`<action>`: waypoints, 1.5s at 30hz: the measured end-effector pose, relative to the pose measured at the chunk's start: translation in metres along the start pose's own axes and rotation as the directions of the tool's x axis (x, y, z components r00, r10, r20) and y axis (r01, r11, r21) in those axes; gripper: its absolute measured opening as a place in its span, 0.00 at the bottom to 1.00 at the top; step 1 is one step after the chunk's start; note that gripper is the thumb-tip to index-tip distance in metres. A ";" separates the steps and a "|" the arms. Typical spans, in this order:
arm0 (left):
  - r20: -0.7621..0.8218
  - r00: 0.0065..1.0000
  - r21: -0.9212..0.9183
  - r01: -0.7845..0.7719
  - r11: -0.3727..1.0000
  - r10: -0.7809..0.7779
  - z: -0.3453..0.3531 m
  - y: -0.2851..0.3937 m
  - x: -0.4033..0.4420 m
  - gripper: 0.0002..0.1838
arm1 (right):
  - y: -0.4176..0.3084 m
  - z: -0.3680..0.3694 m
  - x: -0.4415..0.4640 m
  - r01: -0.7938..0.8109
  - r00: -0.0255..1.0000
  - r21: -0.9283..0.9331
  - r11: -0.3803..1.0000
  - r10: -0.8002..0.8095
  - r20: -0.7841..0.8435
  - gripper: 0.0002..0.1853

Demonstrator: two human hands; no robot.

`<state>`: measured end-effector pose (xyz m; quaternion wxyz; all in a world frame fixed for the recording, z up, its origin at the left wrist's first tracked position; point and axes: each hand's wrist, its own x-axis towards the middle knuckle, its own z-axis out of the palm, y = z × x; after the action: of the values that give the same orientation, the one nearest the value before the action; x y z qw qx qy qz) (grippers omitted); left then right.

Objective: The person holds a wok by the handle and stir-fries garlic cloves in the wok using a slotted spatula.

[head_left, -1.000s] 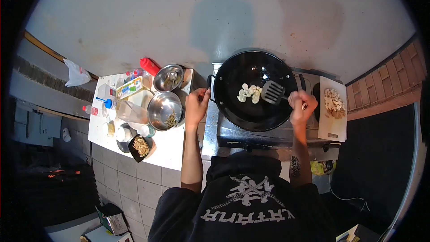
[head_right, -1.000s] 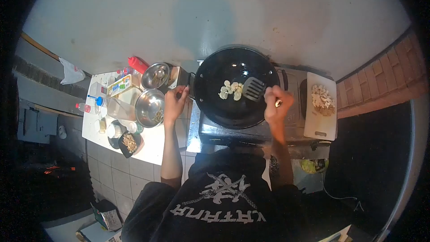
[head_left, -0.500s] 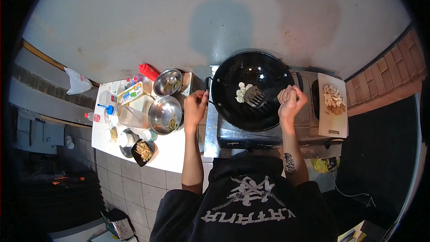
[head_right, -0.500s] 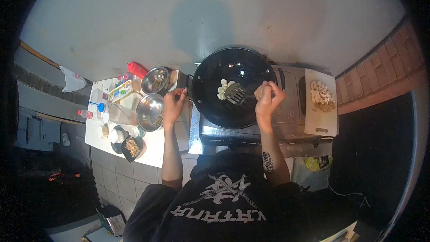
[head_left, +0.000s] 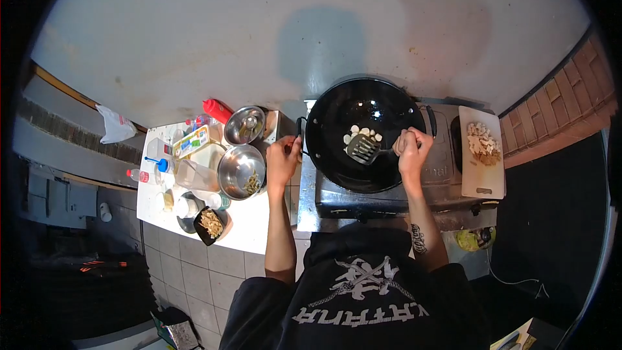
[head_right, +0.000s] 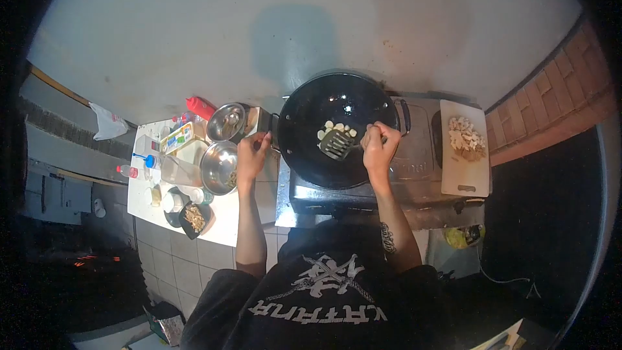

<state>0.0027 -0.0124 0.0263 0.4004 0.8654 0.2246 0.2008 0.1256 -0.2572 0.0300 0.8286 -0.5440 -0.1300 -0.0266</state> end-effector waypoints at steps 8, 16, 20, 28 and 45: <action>-0.084 0.992 0.004 -0.097 0.995 0.097 0.005 -0.011 0.000 0.15 | -0.006 0.013 0.011 0.030 1.000 0.144 0.989 -0.031 0.005 0.20; 0.007 1.000 -0.036 0.008 0.999 -0.008 -0.004 0.010 -0.002 0.16 | 0.016 0.019 0.014 -0.030 0.999 -0.102 0.994 0.028 -0.020 0.19; 0.026 0.999 -0.071 0.048 0.996 -0.046 -0.003 0.009 -0.003 0.18 | 0.012 0.013 0.011 -0.062 0.998 -0.016 0.998 0.062 0.004 0.19; -0.003 0.997 -0.041 -0.072 0.997 0.071 0.001 -0.006 -0.001 0.15 | -0.022 0.012 0.016 0.143 0.973 0.163 0.976 -0.168 0.156 0.20; 0.006 0.997 0.041 -0.072 0.997 0.072 0.000 -0.009 0.003 0.15 | 0.004 0.015 0.032 0.281 0.945 -0.320 0.905 -0.202 0.258 0.18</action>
<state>0.0034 -0.0053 0.0198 0.3755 0.8815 0.1963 0.2084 0.1547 -0.2387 0.0399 0.6885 -0.6626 -0.2800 -0.0925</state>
